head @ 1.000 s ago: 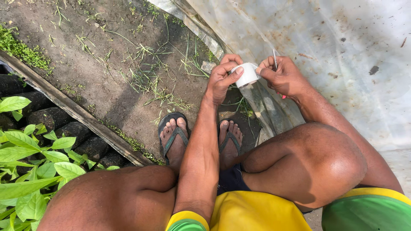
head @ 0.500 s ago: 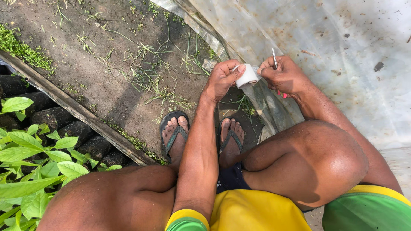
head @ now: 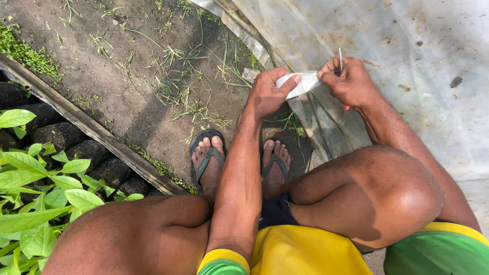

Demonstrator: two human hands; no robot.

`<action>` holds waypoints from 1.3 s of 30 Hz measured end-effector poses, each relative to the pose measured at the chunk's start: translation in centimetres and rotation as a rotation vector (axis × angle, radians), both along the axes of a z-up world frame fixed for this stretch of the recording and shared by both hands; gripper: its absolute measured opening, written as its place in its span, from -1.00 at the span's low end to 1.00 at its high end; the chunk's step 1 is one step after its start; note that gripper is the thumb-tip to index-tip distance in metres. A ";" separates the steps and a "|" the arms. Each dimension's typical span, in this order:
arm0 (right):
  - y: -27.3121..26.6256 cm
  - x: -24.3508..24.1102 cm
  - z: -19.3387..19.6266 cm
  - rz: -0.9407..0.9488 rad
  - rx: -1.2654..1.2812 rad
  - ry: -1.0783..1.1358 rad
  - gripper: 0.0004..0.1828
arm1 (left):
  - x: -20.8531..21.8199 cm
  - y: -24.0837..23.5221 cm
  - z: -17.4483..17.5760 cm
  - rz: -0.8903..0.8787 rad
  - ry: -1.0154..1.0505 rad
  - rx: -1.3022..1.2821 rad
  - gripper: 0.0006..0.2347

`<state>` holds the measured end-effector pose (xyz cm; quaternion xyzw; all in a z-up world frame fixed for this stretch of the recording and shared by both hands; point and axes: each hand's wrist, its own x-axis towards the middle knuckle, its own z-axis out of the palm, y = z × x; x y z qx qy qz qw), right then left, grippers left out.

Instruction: The person repairs a translucent plastic sheet by applying white tape over seams and tears. They use scissors to cut the tape and smooth it down with their fingers. The person moves along the sheet to address multiple areas and briefly picks up a blue tray.

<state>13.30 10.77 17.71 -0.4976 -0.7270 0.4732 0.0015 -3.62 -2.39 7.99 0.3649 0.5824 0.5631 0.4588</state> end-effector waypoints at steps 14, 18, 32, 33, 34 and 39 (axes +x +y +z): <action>2.9 -1.4 -0.4 0.377 0.875 -0.150 -0.73 | 2.2 4.1 1.1 0.267 0.043 0.059 -0.78; 3.2 -1.5 -1.0 0.458 1.045 -0.169 -0.74 | 2.4 5.0 0.9 0.317 0.064 0.072 -0.78; 4.0 -1.5 -2.6 0.467 1.157 -0.227 -0.86 | 3.0 7.0 0.4 0.365 0.091 0.021 -0.76; 4.0 -1.5 -2.6 0.471 1.158 -0.228 -0.88 | 3.1 7.0 0.3 0.385 0.101 0.050 -0.76; 3.9 -1.5 -2.6 0.466 1.161 -0.242 -0.87 | 3.2 7.0 0.2 0.384 0.102 0.047 -0.76; 4.2 -1.5 -2.6 0.453 1.172 -0.294 -0.83 | 3.5 7.4 -0.1 0.369 0.069 0.032 -0.76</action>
